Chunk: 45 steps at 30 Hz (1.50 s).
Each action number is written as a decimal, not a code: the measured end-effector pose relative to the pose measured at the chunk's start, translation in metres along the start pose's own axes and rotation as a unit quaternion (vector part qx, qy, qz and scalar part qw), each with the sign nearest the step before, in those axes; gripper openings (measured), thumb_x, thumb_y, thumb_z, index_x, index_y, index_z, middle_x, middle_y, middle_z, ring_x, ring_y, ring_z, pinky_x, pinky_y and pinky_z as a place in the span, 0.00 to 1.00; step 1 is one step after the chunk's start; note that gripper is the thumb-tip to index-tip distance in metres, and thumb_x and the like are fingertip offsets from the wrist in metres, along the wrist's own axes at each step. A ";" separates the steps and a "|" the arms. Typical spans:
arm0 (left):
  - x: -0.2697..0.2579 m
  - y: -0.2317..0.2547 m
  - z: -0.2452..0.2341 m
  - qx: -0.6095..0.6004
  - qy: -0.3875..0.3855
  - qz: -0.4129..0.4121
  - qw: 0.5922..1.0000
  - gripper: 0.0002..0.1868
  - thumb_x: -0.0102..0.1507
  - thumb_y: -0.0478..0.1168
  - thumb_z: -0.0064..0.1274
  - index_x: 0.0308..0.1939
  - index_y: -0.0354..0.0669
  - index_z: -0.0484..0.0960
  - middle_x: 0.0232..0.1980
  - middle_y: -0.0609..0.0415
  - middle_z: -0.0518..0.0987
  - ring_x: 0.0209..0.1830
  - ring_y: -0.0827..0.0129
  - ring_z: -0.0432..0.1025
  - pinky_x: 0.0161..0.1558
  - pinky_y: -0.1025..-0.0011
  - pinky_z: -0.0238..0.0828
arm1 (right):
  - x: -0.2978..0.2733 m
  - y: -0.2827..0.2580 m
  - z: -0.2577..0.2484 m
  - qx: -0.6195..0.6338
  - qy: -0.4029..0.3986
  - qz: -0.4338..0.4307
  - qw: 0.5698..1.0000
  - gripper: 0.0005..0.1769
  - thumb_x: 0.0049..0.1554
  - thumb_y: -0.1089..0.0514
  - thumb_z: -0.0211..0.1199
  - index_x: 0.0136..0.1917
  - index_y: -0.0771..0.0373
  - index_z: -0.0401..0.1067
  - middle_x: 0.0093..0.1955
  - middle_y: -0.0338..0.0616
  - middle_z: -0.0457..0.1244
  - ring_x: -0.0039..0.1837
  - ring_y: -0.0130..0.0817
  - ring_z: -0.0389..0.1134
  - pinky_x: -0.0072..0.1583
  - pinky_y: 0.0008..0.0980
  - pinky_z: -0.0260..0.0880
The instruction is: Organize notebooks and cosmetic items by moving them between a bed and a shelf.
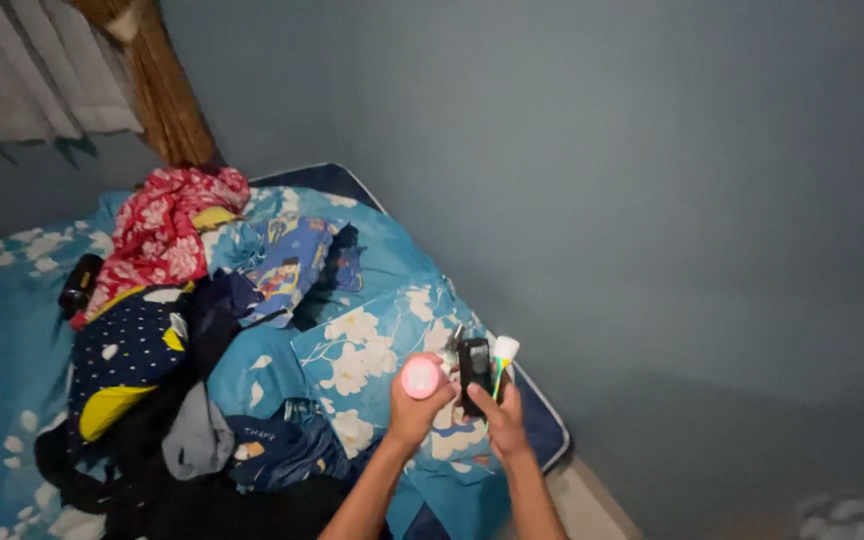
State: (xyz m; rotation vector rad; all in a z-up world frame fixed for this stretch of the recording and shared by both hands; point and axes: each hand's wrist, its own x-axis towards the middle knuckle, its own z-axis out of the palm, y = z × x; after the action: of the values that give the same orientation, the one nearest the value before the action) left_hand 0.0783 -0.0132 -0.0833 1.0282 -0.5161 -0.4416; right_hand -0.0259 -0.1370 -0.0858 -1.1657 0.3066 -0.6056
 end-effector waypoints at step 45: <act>-0.146 0.097 0.416 -0.244 -0.476 -0.292 0.793 0.39 0.54 0.40 0.63 0.68 0.39 0.70 0.66 0.46 0.72 0.62 0.57 0.72 0.56 0.43 0.77 | -0.284 -0.356 -0.230 -0.136 0.319 -0.241 0.907 0.33 0.50 0.66 0.66 0.69 0.61 0.63 0.58 0.37 0.63 0.57 0.26 0.66 0.60 0.28 0.67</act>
State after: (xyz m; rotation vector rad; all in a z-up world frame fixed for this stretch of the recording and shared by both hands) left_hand -0.2749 -0.1718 0.1478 0.3628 -0.9058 -1.6077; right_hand -0.4758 -0.2370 0.1332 -1.2938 0.6833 -1.4260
